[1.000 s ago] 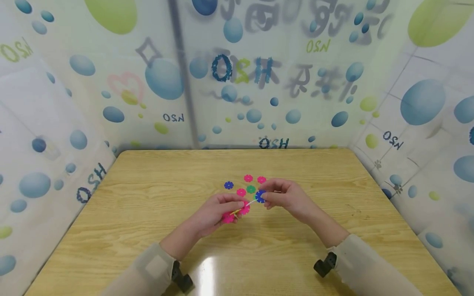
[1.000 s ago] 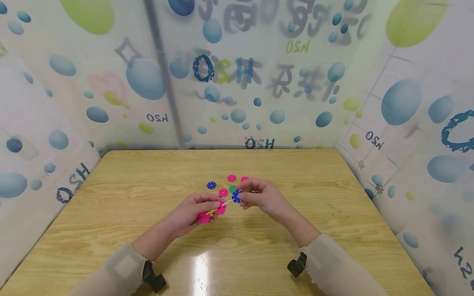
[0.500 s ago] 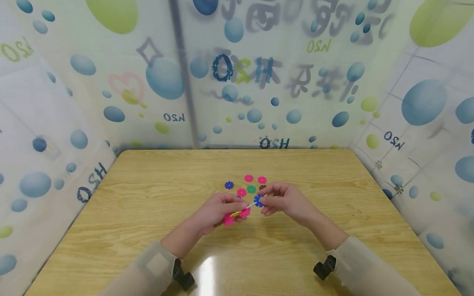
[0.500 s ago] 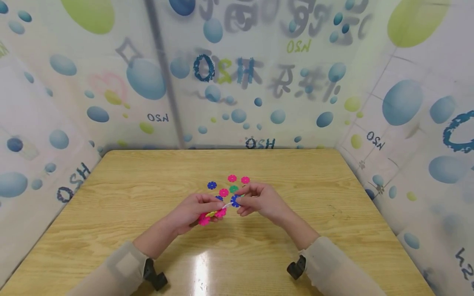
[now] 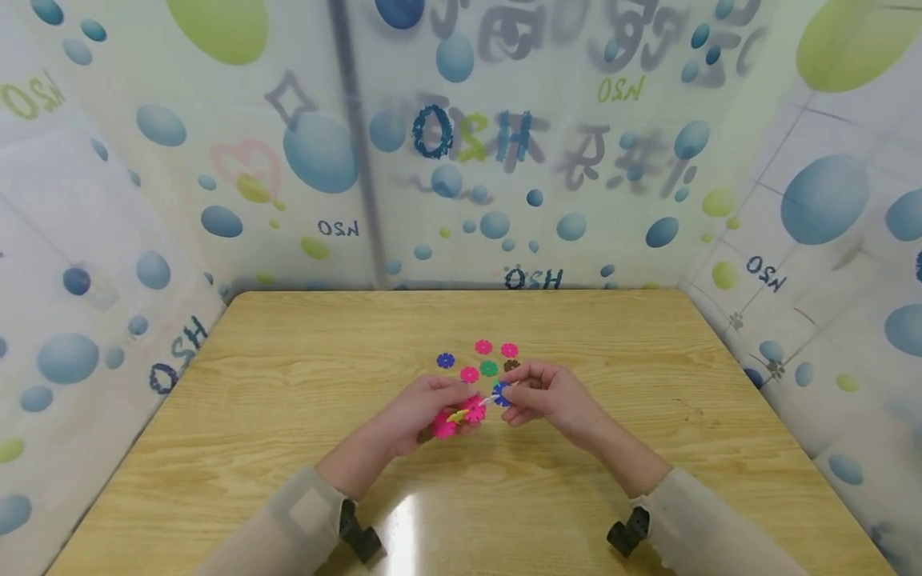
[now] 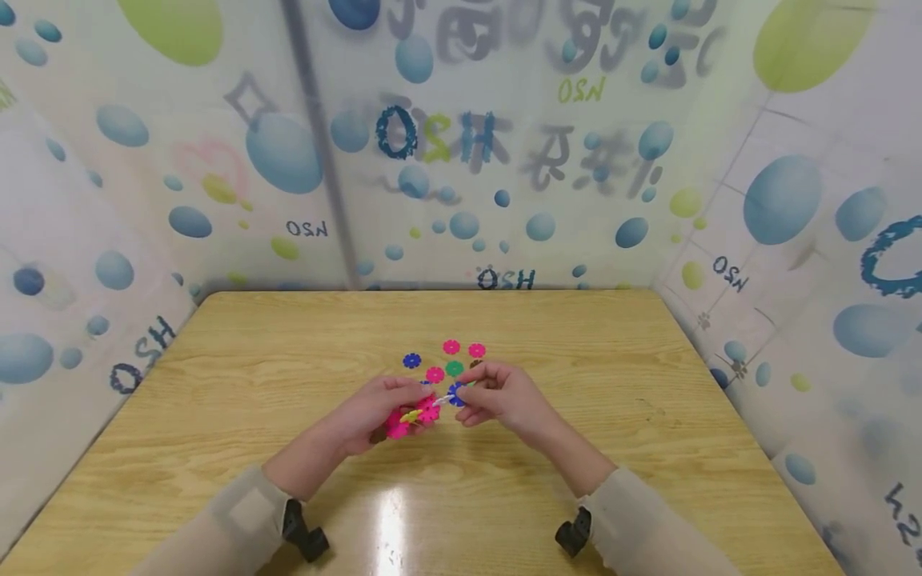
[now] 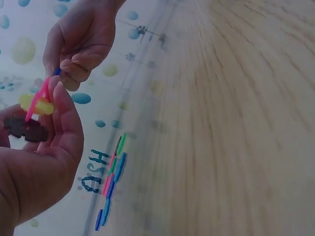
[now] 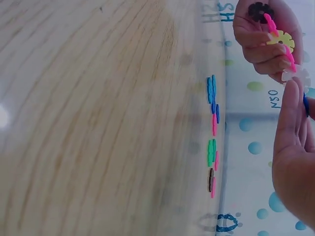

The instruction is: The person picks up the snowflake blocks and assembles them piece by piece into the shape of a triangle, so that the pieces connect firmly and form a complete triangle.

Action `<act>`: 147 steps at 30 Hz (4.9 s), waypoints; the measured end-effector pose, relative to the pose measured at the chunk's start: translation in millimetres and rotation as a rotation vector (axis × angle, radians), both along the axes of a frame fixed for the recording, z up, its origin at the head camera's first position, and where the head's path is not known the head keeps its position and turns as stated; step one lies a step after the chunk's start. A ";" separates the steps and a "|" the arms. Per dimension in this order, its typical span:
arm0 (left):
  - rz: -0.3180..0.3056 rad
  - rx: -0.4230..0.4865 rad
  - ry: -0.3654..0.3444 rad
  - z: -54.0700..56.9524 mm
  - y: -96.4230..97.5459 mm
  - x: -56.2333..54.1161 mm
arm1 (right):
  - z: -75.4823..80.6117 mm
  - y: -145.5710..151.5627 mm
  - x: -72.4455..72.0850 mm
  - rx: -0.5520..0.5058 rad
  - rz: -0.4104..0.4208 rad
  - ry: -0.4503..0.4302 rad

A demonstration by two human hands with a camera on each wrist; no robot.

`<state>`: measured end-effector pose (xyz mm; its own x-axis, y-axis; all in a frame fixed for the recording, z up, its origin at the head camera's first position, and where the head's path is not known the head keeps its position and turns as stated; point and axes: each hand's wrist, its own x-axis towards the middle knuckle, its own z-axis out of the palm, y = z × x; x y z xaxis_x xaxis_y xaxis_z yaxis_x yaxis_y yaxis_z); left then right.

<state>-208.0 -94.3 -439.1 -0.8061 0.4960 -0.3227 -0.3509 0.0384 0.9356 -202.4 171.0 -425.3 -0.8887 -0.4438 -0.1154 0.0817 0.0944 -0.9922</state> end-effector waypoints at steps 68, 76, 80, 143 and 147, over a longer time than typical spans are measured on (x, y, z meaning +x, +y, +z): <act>0.167 0.093 0.097 2.3 -4.4 -1.4 | -19.9 -6.0 -72.6 0.828 -0.199 0.176; 0.126 0.077 0.111 4.1 -5.5 0.0 | -18.0 4.1 -73.7 0.786 -0.134 0.146; 0.132 0.077 0.108 4.0 -5.2 0.7 | -19.6 15.3 -64.5 0.638 -0.135 0.089; 0.382 0.198 0.193 5.4 27.7 8.4 | 0.3 -27.7 30.7 0.059 -0.067 0.411; 0.388 0.258 0.166 6.5 28.4 10.1 | 0.2 -28.6 31.6 0.054 -0.070 0.415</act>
<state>-197.9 -65.9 -432.6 -0.9773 0.1959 -0.0807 -0.1392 -0.3063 0.9417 -170.8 142.4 -425.1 -0.8925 -0.3837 0.2372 -0.3155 0.1554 -0.9361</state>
